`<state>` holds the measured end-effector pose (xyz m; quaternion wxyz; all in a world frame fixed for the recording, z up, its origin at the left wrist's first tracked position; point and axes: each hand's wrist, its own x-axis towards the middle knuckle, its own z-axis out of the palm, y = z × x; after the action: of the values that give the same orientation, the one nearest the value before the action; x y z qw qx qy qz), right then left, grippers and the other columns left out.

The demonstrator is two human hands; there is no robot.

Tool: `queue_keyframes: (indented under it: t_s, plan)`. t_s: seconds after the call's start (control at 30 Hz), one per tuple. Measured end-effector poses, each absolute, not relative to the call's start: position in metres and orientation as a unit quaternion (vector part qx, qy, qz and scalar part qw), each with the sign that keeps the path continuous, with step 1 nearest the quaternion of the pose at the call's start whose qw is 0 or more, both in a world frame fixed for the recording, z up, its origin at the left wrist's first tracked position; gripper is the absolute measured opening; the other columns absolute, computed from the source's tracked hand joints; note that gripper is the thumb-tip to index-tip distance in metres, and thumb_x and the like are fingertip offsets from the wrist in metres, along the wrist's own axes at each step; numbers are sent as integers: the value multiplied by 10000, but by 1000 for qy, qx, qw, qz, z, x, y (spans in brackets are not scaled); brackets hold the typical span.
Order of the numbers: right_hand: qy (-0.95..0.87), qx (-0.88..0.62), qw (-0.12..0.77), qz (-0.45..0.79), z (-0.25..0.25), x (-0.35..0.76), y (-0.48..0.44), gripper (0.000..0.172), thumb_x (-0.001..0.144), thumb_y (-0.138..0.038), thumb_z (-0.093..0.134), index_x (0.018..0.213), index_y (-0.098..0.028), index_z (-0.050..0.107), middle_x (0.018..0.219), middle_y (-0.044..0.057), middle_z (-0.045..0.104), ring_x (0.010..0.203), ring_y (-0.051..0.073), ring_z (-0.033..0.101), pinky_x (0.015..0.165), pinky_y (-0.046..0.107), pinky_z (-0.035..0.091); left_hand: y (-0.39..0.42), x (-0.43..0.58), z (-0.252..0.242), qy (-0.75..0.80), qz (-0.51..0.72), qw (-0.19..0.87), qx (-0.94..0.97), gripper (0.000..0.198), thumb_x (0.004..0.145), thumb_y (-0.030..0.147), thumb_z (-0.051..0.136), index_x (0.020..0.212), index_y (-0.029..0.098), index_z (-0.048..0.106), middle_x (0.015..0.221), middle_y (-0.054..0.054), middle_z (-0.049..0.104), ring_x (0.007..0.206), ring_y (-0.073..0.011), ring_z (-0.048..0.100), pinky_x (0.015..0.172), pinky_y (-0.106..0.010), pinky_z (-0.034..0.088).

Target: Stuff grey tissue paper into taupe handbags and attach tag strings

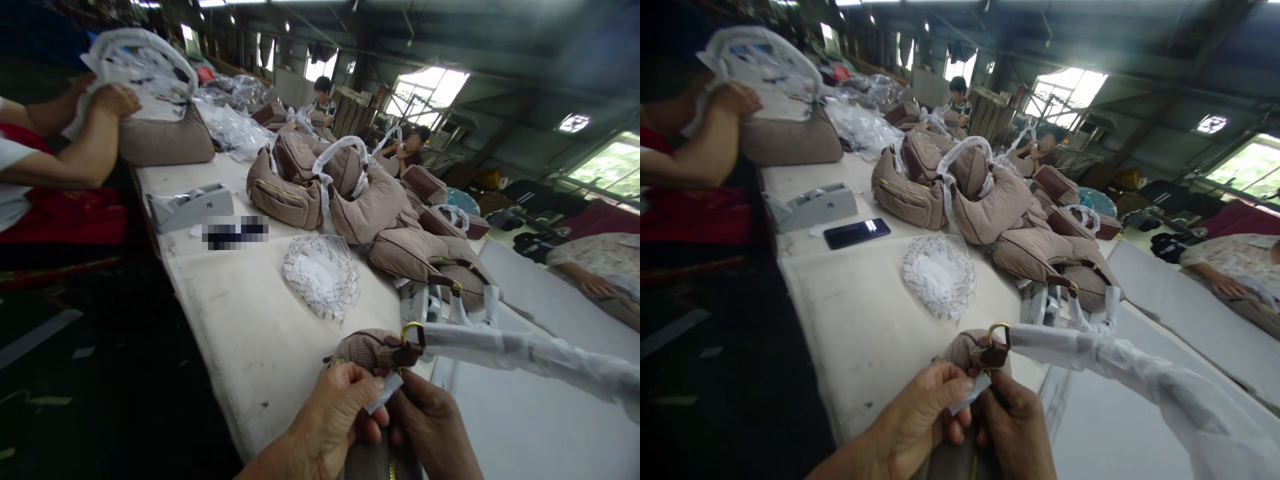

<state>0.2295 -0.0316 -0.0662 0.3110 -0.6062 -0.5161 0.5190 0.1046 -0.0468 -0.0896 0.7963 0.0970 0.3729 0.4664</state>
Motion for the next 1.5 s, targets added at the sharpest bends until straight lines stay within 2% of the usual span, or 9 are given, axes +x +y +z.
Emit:
queue_keyframes:
  t_s: [0.23,0.47,0.63,0.73,1.0,1.2,1.3,1.4,1.5]
  plan:
    - [-546,-605,290,501,-75,232,-29,452,673,-567,683,836,-145,701,438,-11,528,354,71,424,354,155,282,-47,106,-91,365,475,791,127,372,562,391,704,755,108,560,494,7,562,387,-63,464,371,-163,314]
    - [-624,-538,250,508,-71,239,-21,364,714,-506,682,798,-153,714,453,4,566,336,84,462,331,150,331,-48,106,-93,339,479,805,83,379,508,298,735,802,89,617,529,12,567,423,-73,500,344,-152,343]
    - [-591,-485,127,632,-62,248,-10,434,742,-531,651,632,-112,672,493,46,597,296,36,445,296,91,234,-49,110,-96,304,472,823,87,347,544,246,677,849,85,641,468,-3,575,373,-76,481,339,-155,353]
    - [-522,-464,111,707,-61,254,-4,467,722,-531,675,553,-97,638,451,47,578,264,10,390,279,82,198,-47,114,-92,301,467,825,106,313,542,244,655,810,82,650,467,-19,586,364,-74,479,334,-150,338]
    - [-374,-461,206,778,-75,263,0,252,634,-313,739,588,-74,673,334,-6,473,245,-2,310,283,83,169,-44,117,-89,374,453,797,141,254,553,312,637,727,132,596,434,15,557,356,-70,455,360,-157,330]
    - [-277,-497,322,757,-89,275,-15,349,626,-393,791,805,-106,704,391,-28,507,241,7,332,264,77,209,-48,130,-87,421,503,720,227,208,628,356,566,600,155,522,459,16,530,375,-63,419,373,-174,307]
    - [-236,-498,357,754,-87,279,-18,345,565,-364,832,762,-111,706,401,-33,513,245,-6,333,272,68,244,-48,136,-85,415,508,713,245,218,652,363,552,598,154,520,480,13,530,389,-59,410,388,-176,316]
    - [-174,-521,380,744,-84,287,-7,277,428,-219,853,572,-96,651,387,-35,498,241,-9,307,255,81,255,-48,135,-83,396,488,745,225,162,608,314,568,583,162,516,471,19,531,389,-70,437,366,-168,307]
    - [-149,-565,484,652,-81,304,4,265,347,-125,797,469,-120,561,401,-40,498,268,8,331,245,93,264,-49,129,-84,396,435,780,213,124,549,275,572,570,174,504,443,28,513,393,-95,472,337,-167,291]
